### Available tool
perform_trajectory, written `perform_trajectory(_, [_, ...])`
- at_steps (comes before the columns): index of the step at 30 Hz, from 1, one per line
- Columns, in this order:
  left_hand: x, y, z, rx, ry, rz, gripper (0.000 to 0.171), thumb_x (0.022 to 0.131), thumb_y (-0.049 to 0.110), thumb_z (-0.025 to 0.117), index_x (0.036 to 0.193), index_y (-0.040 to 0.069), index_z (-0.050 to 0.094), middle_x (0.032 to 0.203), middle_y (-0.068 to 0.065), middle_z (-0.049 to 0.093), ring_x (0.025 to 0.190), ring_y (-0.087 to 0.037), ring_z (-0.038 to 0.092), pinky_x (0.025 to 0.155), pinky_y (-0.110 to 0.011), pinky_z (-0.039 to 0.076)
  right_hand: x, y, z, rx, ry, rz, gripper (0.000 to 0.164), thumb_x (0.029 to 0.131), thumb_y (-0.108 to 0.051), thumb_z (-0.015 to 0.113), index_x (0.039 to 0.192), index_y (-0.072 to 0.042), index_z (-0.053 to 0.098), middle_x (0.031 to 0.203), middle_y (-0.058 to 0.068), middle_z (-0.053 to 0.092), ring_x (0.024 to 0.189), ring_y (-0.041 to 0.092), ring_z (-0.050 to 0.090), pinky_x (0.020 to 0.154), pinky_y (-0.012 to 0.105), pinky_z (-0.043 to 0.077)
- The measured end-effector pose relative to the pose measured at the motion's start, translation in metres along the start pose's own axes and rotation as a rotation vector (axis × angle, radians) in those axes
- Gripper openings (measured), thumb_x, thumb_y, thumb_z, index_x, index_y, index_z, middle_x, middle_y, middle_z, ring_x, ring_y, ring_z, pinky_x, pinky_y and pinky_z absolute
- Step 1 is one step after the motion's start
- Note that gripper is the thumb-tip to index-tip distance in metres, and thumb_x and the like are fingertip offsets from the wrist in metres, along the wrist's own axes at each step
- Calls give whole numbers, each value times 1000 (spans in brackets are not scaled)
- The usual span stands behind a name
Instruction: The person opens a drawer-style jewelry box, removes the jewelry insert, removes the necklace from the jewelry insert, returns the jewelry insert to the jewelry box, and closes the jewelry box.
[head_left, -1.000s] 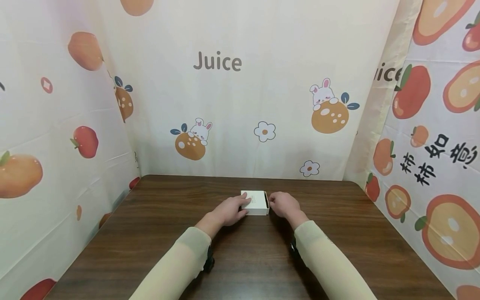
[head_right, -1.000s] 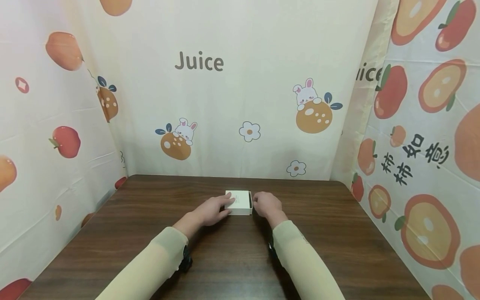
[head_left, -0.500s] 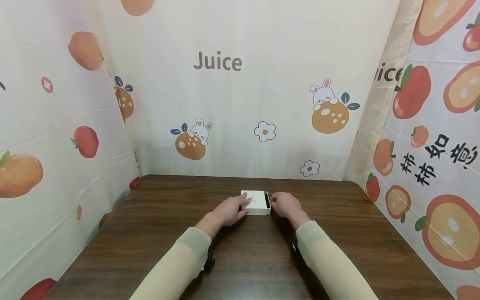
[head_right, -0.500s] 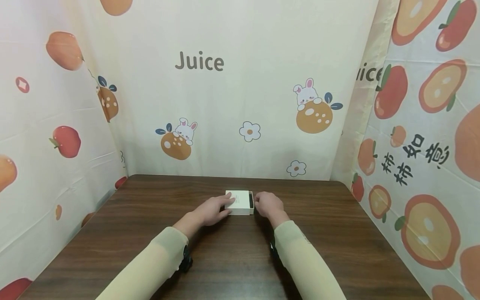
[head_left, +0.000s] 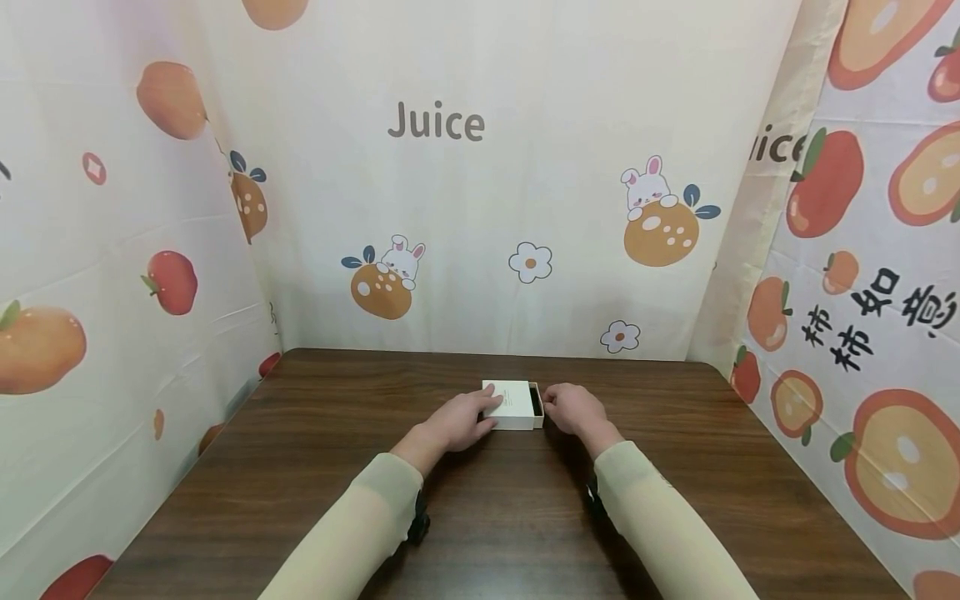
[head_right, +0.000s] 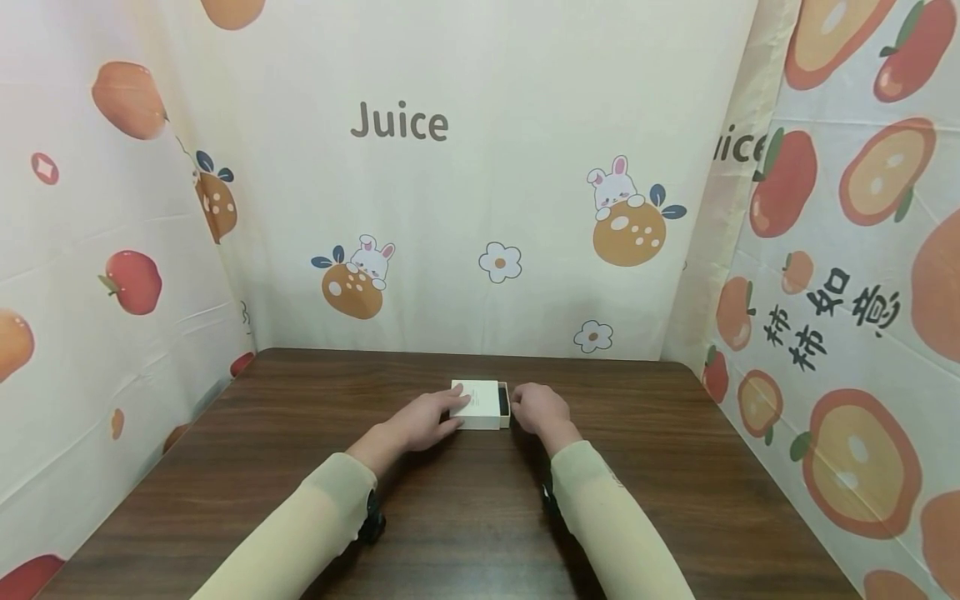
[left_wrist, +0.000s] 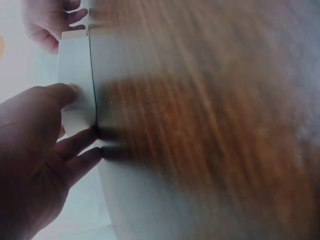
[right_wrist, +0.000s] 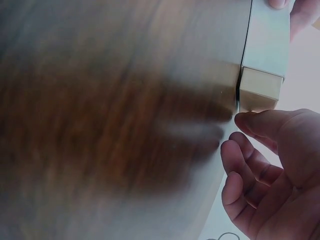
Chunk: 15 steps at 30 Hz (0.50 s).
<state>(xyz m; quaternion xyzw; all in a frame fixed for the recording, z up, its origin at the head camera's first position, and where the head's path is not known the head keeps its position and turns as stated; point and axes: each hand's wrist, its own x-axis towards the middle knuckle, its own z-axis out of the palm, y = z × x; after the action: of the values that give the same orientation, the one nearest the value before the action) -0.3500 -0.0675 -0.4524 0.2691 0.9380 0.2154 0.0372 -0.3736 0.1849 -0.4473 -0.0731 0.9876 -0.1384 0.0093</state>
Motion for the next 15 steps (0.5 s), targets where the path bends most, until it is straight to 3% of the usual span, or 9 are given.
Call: perform_trajectory(15, [1,-2,1,16,8,36,53,113,24,63,164,12,53,176,-15,40,159,-35,47,129,-50,43,-1,4,-1,-6,15,-29,15,108,-20,65,107,-16,79,101,4,75,84,23,61,76,41,56])
